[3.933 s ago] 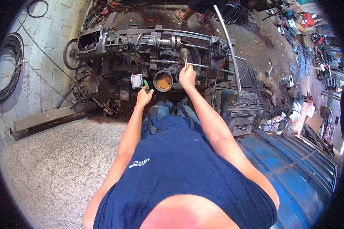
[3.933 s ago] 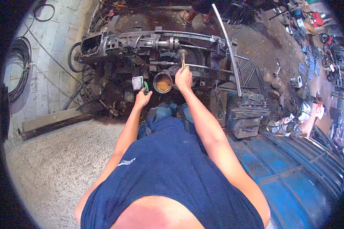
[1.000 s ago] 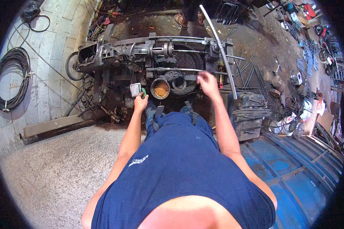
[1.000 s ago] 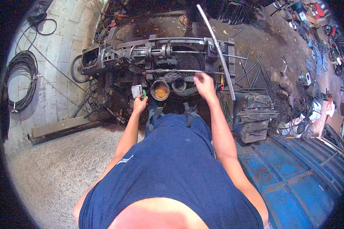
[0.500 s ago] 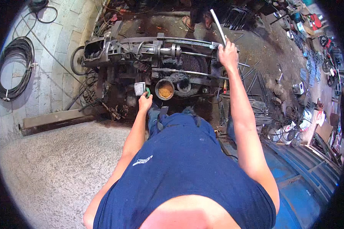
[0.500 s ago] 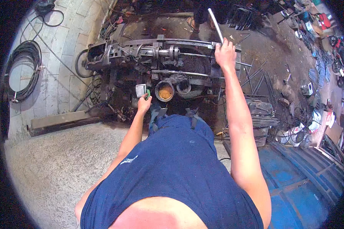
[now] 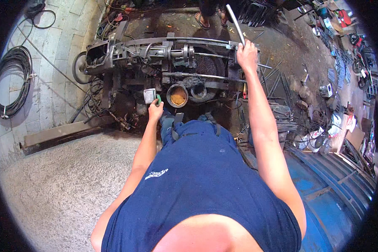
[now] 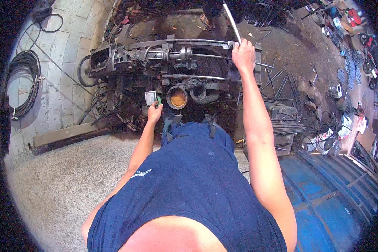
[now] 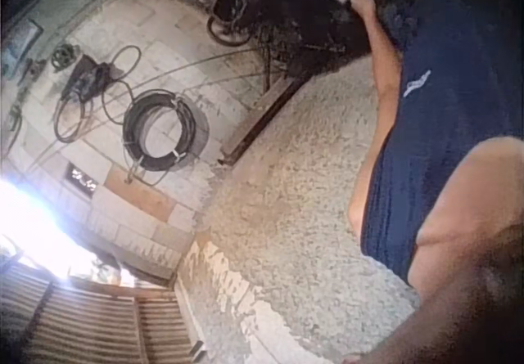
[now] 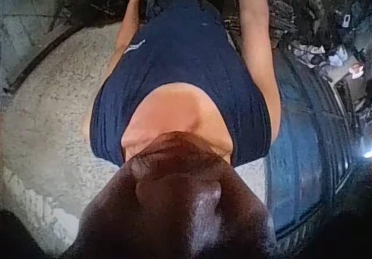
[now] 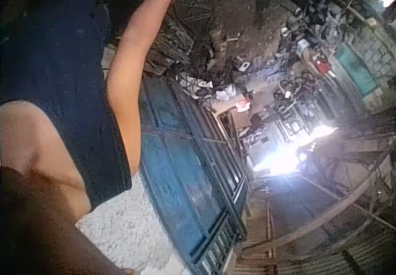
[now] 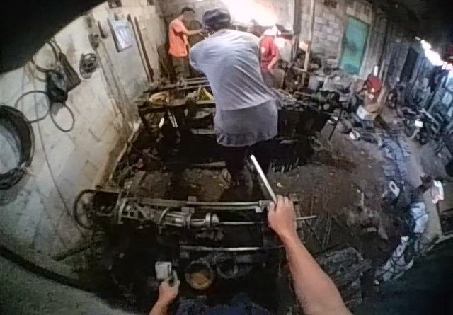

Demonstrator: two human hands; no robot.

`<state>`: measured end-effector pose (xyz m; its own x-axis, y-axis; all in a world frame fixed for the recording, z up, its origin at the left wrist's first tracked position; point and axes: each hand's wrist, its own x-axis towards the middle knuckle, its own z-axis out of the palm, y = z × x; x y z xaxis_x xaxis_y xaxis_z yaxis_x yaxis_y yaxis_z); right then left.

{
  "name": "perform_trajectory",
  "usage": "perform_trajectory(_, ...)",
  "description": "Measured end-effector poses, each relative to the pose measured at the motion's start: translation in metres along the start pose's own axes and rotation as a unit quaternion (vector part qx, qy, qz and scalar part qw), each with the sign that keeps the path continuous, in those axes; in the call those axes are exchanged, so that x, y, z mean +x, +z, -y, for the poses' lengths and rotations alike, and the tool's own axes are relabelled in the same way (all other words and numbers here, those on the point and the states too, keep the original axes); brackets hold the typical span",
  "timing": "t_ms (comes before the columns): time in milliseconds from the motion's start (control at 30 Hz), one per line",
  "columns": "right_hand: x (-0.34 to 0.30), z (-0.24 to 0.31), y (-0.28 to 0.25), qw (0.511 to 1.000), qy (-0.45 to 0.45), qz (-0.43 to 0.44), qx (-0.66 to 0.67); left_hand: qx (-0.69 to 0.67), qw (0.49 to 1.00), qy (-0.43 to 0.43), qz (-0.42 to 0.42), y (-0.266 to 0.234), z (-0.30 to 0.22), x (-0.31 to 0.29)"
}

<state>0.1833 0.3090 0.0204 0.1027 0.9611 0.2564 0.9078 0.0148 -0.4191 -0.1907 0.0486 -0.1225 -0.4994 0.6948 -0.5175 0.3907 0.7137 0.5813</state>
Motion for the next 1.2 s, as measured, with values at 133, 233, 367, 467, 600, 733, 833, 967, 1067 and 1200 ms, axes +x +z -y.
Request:
perform_trajectory(133,0.002,0.0,-0.001,1.0,0.014,0.011,0.006,0.054,0.997,0.034,-0.032,0.005,0.013,0.011)
perform_trajectory(233,0.003,-0.003,0.001,1.0,0.018,0.018,0.008,0.018,1.0,-0.004,-0.009,0.006,0.006,0.008)
perform_trajectory(367,0.003,-0.003,0.004,1.0,0.017,0.021,0.008,0.031,0.999,0.002,-0.012,0.002,-0.005,0.002)
perform_trajectory(467,0.002,0.0,0.003,1.0,0.016,0.017,0.013,0.016,0.999,-0.033,0.003,0.0,-0.007,0.001)
perform_trajectory(600,0.002,0.002,-0.001,0.999,0.025,0.019,0.025,0.023,1.0,-0.014,-0.001,0.003,0.002,0.008)
perform_trajectory(733,0.001,0.002,0.0,0.999,0.027,0.016,0.025,0.019,0.999,-0.029,0.016,-0.001,-0.013,-0.002)
perform_trajectory(833,0.002,0.001,0.0,0.999,0.033,0.02,0.024,0.021,0.999,-0.023,0.009,-0.001,-0.008,0.0)
perform_trajectory(967,0.003,0.002,0.0,0.999,0.032,0.026,0.022,0.052,0.998,0.011,-0.022,0.007,0.014,0.014)
perform_trajectory(1067,0.001,0.005,-0.001,0.999,0.032,0.03,0.018,0.054,0.998,0.0,-0.015,0.006,0.008,0.01)
perform_trajectory(1200,0.001,0.005,-0.001,0.999,0.038,0.029,0.022,0.023,0.999,-0.042,0.024,-0.001,-0.009,0.001)
